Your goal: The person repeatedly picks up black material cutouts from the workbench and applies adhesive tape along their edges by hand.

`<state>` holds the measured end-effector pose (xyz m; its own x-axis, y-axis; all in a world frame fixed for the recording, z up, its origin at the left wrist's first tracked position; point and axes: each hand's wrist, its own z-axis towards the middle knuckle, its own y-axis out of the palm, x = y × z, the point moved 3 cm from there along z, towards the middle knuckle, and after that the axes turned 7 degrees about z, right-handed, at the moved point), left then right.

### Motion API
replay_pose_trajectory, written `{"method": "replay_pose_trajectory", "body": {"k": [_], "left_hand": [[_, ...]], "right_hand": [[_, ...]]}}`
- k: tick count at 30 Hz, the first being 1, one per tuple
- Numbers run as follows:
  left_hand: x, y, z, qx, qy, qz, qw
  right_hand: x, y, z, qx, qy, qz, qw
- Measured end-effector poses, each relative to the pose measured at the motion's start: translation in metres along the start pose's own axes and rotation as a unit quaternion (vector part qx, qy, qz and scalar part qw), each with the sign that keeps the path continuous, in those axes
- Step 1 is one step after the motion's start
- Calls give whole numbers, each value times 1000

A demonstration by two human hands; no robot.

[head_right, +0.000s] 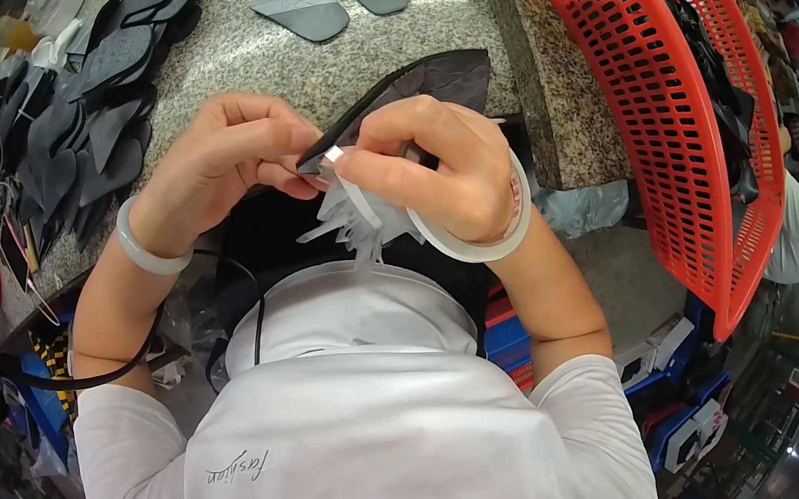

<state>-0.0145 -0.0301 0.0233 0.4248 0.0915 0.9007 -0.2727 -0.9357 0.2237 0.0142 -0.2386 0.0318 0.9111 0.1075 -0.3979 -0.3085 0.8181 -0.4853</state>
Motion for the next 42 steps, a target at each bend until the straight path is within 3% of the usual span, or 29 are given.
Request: {"method": "replay_pose_trajectory", "body": {"k": [2, 7, 10, 16, 20, 23, 25, 28, 30, 33, 35, 36, 38, 39, 40, 41, 42], "left_hand": [[-2, 2, 1, -20, -32, -54, 998], [5, 3, 3, -37, -14, 45, 998], [-4, -3, 7, -79, -29, 24, 996], [-4, 2, 6, -58, -55, -37, 996], [-2, 2, 6, -57, -52, 17, 997], [-7, -15, 8, -80, -72, 26, 994], [-7, -37, 8, -40, -69, 56, 995], [-5, -71, 4, -28, -71, 97, 992], [-5, -81, 1, -11, -69, 124, 990], [-7, -102, -2, 33, -60, 169, 983], [-7, -113, -7, 83, -47, 201, 975], [-4, -111, -9, 81, -47, 201, 975], [1, -106, -16, 145, -84, 274, 947], [-1, -103, -16, 144, -84, 274, 947], [6, -101, -17, 200, 51, 420, 884], [12, -94, -21, 248, 181, 546, 780], [14, -86, -19, 253, 181, 546, 778]], "right_hand": [[0, -1, -1, 0, -8, -3, 1000], [2, 2, -6, -8, 20, 45, 999], [-1, 4, -6, -12, 27, 56, 998], [1, 2, -8, -5, 19, 54, 998], [0, 6, -9, -15, 15, 48, 999], [-3, 12, -11, -4, 55, 127, 990], [-1, 16, -21, 108, 236, 378, 889], [11, 1, -36, 112, 305, 422, 846], [13, -9, -44, 174, 366, 400, 822], [30, -26, -68, 255, 315, 427, 809], [30, -34, -76, 357, 341, 466, 734], [30, -35, -74, 358, 341, 465, 734], [27, -33, -67, 256, 432, 267, 822], [28, -28, -64, 258, 417, 276, 827], [30, -25, -63, 257, 417, 276, 827], [31, -22, -62, 254, 419, 278, 826], [33, -19, -62, 251, 419, 281, 826]]}}
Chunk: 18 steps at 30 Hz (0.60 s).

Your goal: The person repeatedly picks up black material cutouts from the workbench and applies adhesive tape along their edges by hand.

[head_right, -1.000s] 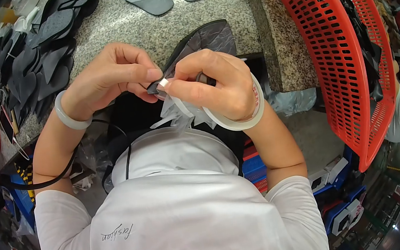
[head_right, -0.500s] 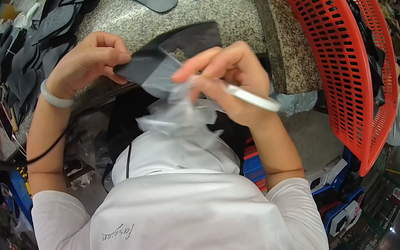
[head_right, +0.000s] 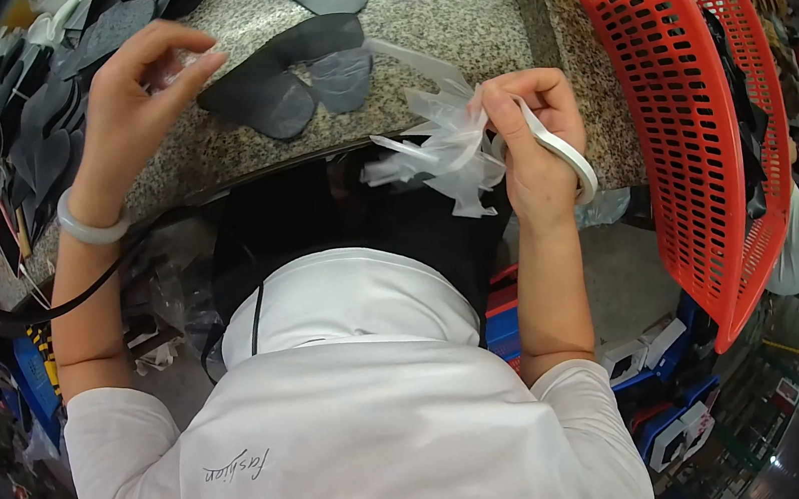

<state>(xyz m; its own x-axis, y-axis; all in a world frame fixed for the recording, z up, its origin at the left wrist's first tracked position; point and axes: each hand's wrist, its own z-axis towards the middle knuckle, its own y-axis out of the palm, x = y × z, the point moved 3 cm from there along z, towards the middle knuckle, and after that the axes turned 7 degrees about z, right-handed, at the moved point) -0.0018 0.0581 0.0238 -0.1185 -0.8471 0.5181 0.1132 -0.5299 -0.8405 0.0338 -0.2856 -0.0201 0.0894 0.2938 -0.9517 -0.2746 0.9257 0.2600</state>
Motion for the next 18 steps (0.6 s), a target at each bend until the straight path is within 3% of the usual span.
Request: {"method": "replay_pose_trajectory", "body": {"k": [2, 4, 8, 10, 12, 15, 16, 18], "left_hand": [[40, 2, 5, 90, 248, 31, 964], [54, 21, 12, 56, 288, 26, 956], [41, 57, 18, 95, 262, 141, 950], [50, 49, 23, 88, 285, 148, 943], [39, 48, 24, 91, 213, 145, 962], [24, 48, 26, 90, 166, 94, 977], [23, 46, 26, 86, 168, 94, 978], [21, 39, 33, 135, 91, 120, 979]], "right_hand": [[5, 6, 2, -17, 3, 20, 1000], [8, 15, 1, -14, 31, 31, 999], [0, 14, -15, -47, 68, 14, 996], [3, -5, -37, -68, 166, 0, 984], [12, -34, -63, -106, 309, -85, 941], [19, -57, -89, -84, 387, -168, 903], [18, -56, -90, -81, 388, -166, 903], [-5, -39, -78, -176, 143, -299, 927]]}}
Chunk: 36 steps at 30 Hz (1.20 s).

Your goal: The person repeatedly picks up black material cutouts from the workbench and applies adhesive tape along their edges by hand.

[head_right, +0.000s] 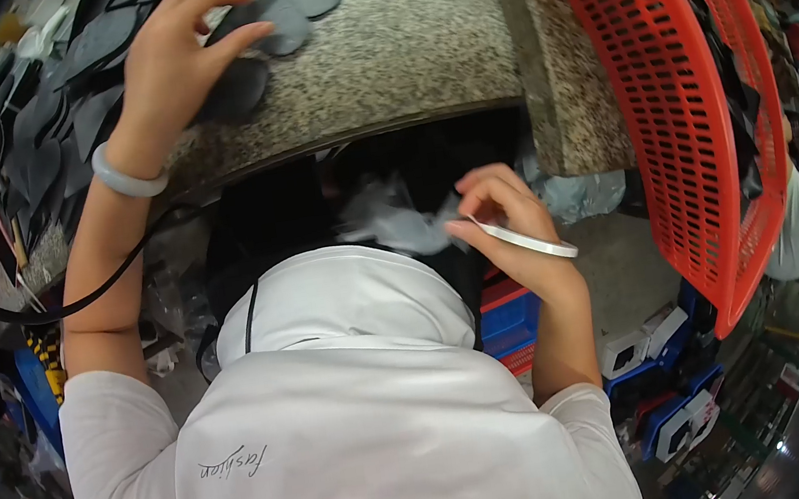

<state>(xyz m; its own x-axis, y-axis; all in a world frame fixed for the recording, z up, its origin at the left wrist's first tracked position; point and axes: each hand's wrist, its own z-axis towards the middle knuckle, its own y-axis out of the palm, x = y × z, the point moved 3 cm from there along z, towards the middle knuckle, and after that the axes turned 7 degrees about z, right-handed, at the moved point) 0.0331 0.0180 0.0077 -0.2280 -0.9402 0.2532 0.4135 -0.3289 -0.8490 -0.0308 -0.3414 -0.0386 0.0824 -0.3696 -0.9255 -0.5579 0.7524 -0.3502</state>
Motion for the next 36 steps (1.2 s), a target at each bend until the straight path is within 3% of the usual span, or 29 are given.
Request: {"method": "replay_pose_trajectory", "body": {"k": [1, 2, 4, 8, 10, 14, 16, 19, 21, 26, 31, 34, 36], "left_hand": [[-4, 3, 1, -11, -40, 12, 999], [-7, 6, 4, -9, -33, 7, 999], [-23, 15, 6, -110, -96, -49, 988], [-14, 12, -1, -195, -146, -273, 931], [-3, 8, -7, -194, -158, -327, 911], [32, -5, -19, -215, -191, -477, 831], [46, -12, -20, -221, -174, -453, 846], [61, -27, -21, -212, -158, -504, 822], [63, -34, -22, -224, -208, -557, 772], [66, -41, -33, -186, -223, -541, 790], [68, -44, -42, -134, -194, -526, 817], [69, -46, -48, -103, -159, -491, 850], [68, -47, -49, -104, -77, -435, 891]], "right_hand": [[-12, 2, 5, 5, 33, -11, 999], [-25, 5, 13, 14, -14, -46, 999], [-49, 15, 31, -1, -132, -46, 990], [-71, 40, 57, -21, -172, 15, 985], [-78, 41, 68, -5, -265, -24, 964], [-85, 37, 82, 51, -255, -12, 966], [-94, 34, 82, 61, -240, -44, 968], [-102, 33, 85, 101, -280, -65, 952], [-104, 36, 85, 111, -285, -50, 951], [-112, 40, 83, 124, -306, -6, 944], [-120, 45, 80, 120, -347, -78, 927], [-127, 43, 75, 127, -392, -120, 903], [-135, 44, 64, 155, -379, -144, 901]]}}
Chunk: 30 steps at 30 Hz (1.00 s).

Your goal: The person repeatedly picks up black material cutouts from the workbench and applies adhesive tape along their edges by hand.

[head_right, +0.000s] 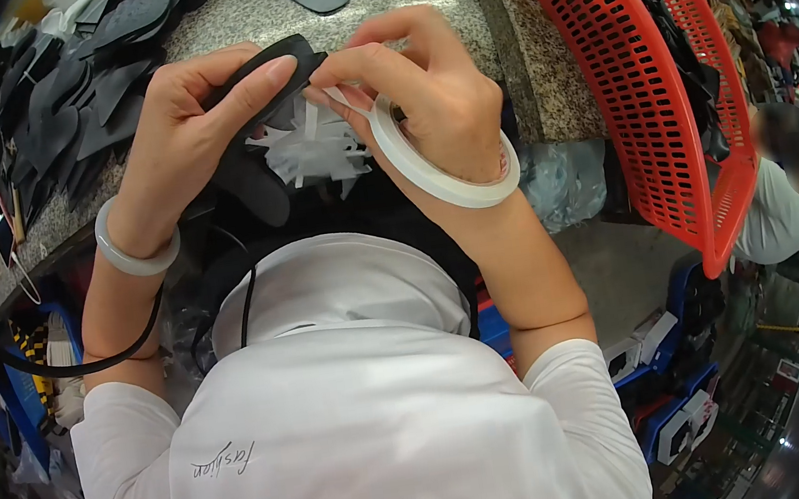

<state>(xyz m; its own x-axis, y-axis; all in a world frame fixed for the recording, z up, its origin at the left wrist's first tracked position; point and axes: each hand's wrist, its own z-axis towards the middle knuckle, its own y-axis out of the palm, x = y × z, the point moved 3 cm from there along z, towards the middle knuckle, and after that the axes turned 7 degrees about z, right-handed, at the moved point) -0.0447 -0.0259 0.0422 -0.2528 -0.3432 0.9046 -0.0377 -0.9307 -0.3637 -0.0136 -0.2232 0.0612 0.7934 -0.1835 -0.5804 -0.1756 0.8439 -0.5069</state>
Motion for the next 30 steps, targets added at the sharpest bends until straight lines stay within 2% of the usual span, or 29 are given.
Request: {"method": "replay_pose_trajectory", "body": {"k": [2, 5, 7, 8, 10, 11, 12, 14, 16, 18, 20, 23, 25, 28, 30], "left_hand": [[6, 3, -3, 10, 19, -10, 1000], [16, 1, -8, 5, 50, 4, 999], [20, 2, -12, -7, 67, 27, 997], [20, 6, -17, -8, 62, 17, 998], [21, 7, -22, -8, 65, 10, 998], [21, 5, -24, -4, 56, -17, 998], [22, 2, -25, 0, 46, -42, 998], [28, -2, -30, 2, 41, -52, 998], [33, -4, -34, 3, 30, -61, 998], [30, -9, -34, 41, -74, -178, 980], [-2, -38, -20, 83, -72, -230, 967], [14, -45, -26, 134, -50, -186, 972], [29, -33, -35, 72, -18, -72, 995], [37, -19, -41, 21, 33, 25, 999], [37, -16, -44, 17, 34, 54, 998]], "right_hand": [[-8, -3, 1, 16, 10, -36, 999], [-20, -9, 3, 58, -32, -81, 995], [-31, -17, 7, 152, -77, -109, 979], [-37, -17, 5, 152, -80, -115, 978], [-44, -16, 1, 171, -10, -29, 985], [-50, -15, -4, 151, -38, -103, 982], [-47, -14, -10, 154, -43, -104, 982], [-43, -5, -21, 88, -130, -116, 981], [-52, 0, -26, 95, -117, -88, 985], [-64, 1, -32, 74, -179, -87, 977], [-82, -2, -42, 12, -222, -86, 971], [-82, 2, -48, 18, -232, -55, 971], [-63, -1, -42, 38, -68, 51, 996], [-48, 0, -26, 80, -72, 60, 992], [-42, 4, -23, 65, -60, 60, 994]]}}
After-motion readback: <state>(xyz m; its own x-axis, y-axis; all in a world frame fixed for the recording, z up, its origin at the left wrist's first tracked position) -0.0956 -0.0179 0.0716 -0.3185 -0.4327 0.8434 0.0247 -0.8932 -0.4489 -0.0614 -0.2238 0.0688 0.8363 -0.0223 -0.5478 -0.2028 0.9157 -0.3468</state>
